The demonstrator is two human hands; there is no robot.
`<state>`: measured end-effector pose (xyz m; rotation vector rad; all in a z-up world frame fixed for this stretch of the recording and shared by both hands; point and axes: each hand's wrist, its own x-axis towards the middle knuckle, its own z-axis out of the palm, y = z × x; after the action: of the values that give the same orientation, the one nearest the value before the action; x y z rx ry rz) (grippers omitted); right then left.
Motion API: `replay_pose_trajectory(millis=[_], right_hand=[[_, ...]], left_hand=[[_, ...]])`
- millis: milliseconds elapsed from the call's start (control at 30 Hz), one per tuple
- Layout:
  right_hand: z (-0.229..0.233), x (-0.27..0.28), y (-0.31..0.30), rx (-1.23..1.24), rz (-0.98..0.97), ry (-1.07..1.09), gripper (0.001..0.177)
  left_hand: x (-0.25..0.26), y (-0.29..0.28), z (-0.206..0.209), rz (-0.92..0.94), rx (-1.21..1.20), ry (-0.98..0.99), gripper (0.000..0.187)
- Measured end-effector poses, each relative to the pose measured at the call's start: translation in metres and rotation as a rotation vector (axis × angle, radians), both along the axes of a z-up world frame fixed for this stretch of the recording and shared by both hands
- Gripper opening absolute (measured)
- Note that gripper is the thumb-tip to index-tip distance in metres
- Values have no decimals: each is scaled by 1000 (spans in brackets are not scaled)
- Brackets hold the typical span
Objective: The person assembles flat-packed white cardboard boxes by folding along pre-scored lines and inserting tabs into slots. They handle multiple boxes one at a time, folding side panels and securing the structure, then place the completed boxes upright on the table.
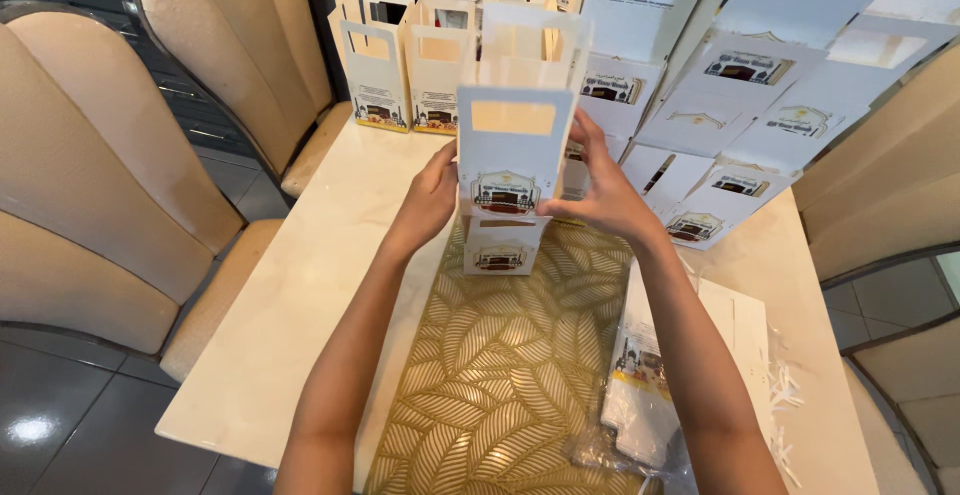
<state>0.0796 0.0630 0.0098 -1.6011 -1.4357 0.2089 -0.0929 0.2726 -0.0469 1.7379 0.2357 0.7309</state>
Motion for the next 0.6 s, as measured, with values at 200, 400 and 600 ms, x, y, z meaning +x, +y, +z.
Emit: replay_pose_trajectory(millis=[200, 400, 600], right_hand=[[1, -3, -6, -106, -88, 63, 74], [3, -4, -13, -54, -32, 37, 49], [-5, 1, -14, -32, -35, 121, 44]], left_hand=[[2, -8, 0, -21, 48, -150, 65], [5, -7, -3, -68, 180, -276, 88], [0, -4, 4, -19, 160, -103, 111]])
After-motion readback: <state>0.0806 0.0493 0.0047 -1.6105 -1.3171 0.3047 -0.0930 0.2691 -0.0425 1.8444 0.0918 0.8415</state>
